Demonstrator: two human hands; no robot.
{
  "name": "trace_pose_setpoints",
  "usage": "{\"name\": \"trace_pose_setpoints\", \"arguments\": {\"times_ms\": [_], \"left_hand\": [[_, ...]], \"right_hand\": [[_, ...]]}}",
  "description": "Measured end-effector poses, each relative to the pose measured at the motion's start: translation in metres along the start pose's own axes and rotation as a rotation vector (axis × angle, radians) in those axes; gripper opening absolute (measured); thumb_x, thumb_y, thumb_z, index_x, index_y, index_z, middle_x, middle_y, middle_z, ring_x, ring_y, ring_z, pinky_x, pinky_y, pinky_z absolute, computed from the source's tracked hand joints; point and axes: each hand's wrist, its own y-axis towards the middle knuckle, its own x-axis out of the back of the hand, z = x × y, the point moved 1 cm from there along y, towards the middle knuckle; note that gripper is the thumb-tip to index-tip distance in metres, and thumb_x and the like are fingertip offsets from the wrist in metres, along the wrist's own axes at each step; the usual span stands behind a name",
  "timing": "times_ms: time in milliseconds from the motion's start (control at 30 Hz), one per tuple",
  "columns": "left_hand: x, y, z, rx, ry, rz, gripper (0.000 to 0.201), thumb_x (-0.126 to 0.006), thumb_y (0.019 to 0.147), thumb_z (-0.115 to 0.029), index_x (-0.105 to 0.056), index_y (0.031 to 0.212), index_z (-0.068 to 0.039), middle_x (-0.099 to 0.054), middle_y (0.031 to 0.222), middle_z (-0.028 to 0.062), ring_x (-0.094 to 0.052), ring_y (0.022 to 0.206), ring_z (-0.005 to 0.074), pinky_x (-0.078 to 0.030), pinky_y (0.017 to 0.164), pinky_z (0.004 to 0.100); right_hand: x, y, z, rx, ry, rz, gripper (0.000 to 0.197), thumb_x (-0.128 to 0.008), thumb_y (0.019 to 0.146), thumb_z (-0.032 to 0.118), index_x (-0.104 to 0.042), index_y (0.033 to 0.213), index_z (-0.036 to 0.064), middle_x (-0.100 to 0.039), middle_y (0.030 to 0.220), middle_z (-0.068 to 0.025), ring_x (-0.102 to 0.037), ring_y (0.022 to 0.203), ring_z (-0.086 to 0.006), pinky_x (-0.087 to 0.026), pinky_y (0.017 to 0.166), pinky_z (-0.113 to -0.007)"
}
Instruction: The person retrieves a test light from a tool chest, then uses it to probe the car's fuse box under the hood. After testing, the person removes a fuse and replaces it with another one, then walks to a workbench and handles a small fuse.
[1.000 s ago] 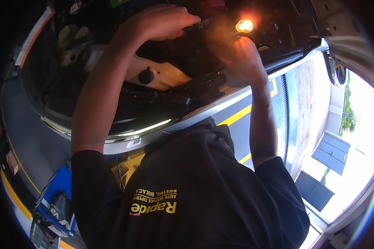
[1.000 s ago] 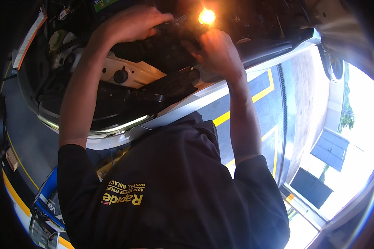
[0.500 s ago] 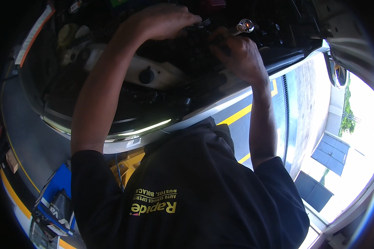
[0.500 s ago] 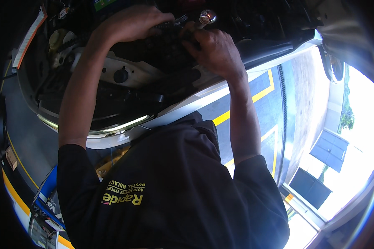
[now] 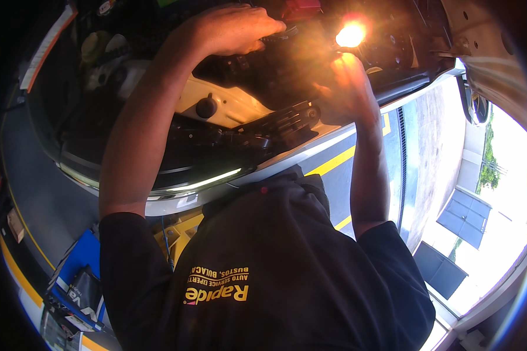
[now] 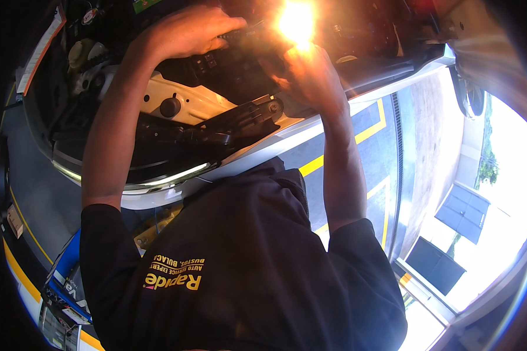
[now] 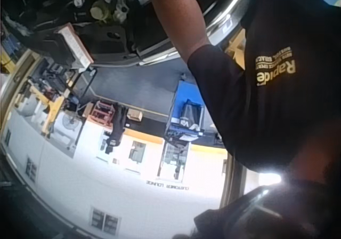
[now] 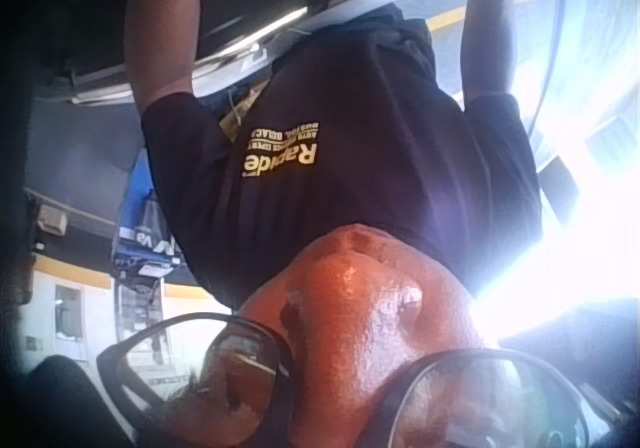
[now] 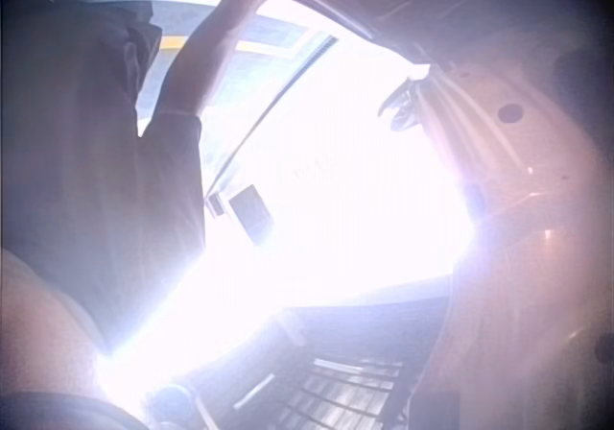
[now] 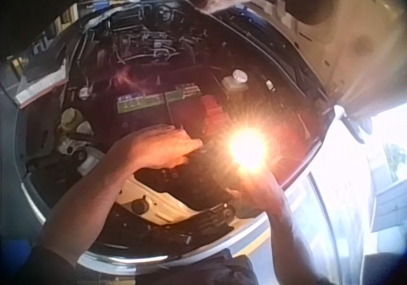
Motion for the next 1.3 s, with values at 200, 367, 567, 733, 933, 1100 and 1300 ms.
{"name": "trace_pose_setpoints", "arguments": {"times_ms": [200, 367, 567, 733, 933, 1100, 1300], "left_hand": [[0.006, -0.004, -0.002, 0.021, 0.014, 0.07, 0.04, -0.072, 0.093, -0.011, -0.061, 0.131, -0.004, -0.076, 0.105, 0.02, -0.075, 0.1, 0.0379, -0.06, 0.083, 0.0489], [0.006, -0.004, -0.002, 0.012, 0.016, 0.055, 0.046, -0.073, 0.092, -0.011, -0.059, 0.135, -0.003, -0.075, 0.109, 0.0201, -0.074, 0.102, 0.0372, -0.06, 0.086, 0.0478], [0.007, -0.003, -0.003, 0.034, 0.039, 0.076, 0.046, -0.073, 0.093, -0.01, -0.059, 0.137, -0.003, -0.075, 0.111, 0.02, -0.074, 0.104, 0.0356, -0.06, 0.089, 0.0467], [0.009, -0.006, -0.005, 0.024, 0.003, 0.04, 0.037, -0.07, 0.095, -0.007, -0.061, 0.131, -0.003, -0.075, 0.111, 0.0196, -0.074, 0.102, 0.0356, -0.059, 0.087, 0.0456], [0.004, -0.002, -0.004, 0.134, -0.087, 0.073, 0.023, -0.066, 0.098, -0.006, -0.062, 0.12, -0.004, -0.075, 0.107, 0.0201, -0.074, 0.1, 0.0364, -0.059, 0.083, 0.0467], [0.009, -0.005, -0.005, 0.052, -0.014, 0.004, 0.021, -0.066, 0.098, -0.009, -0.062, 0.117, -0.004, -0.075, 0.104, 0.02, -0.074, 0.099, 0.0369, -0.059, 0.082, 0.0476], [0.014, -0.007, -0.005, 0.024, -0.018, 0.063, 0.037, -0.072, 0.094, -0.013, -0.061, 0.128, -0.004, -0.075, 0.108, 0.0199, -0.073, 0.105, 0.0372, -0.059, 0.086, 0.0484]], "right_hand": [[-0.007, 0.007, 0.0, -0.157, 0.147, 0.144, 0.023, -0.079, 0.095, 0.009, -0.071, 0.117, 0.0066, -0.08, 0.107, -0.0145, -0.08, 0.094, -0.0317, -0.064, 0.081, -0.039], [-0.006, 0.008, 0.001, -0.18, 0.177, 0.2, 0.02, -0.078, 0.095, 0.008, -0.072, 0.115, 0.0079, -0.081, 0.107, -0.0143, -0.08, 0.102, -0.03, -0.064, 0.086, -0.038], [-0.008, 0.008, 0.001, -0.18, 0.204, 0.196, 0.021, -0.077, 0.096, 0.007, -0.073, 0.117, 0.0087, -0.08, 0.107, -0.0147, -0.08, 0.098, -0.0309, -0.064, 0.085, -0.038], [-0.008, 0.006, 0.002, -0.115, 0.132, 0.123, 0.024, -0.075, 0.099, 0.026, -0.076, 0.101, 0.0017, -0.075, 0.087, -0.0193, -0.075, 0.077, -0.0361, -0.059, 0.072, -0.045], [-0.005, -0.001, -0.002, -0.061, 0.018, 0.096, 0.044, -0.071, 0.099, 0.042, -0.074, 0.101, -0.0025, -0.069, 0.084, -0.0254, -0.066, 0.076, -0.0437, -0.054, 0.074, -0.051], [-0.011, 0.003, -0.007, -0.099, 0.043, 0.233, 0.037, -0.072, 0.1, 0.037, -0.073, 0.11, 0.0013, -0.071, 0.089, -0.0241, -0.067, 0.079, -0.0439, -0.054, 0.075, -0.051], [-0.01, 0.006, 0.0, -0.156, 0.211, 0.15, 0.018, -0.077, 0.097, 0.006, -0.075, 0.114, 0.0067, -0.08, 0.111, -0.0121, -0.079, 0.103, -0.0299, -0.064, 0.09, -0.037]]}}
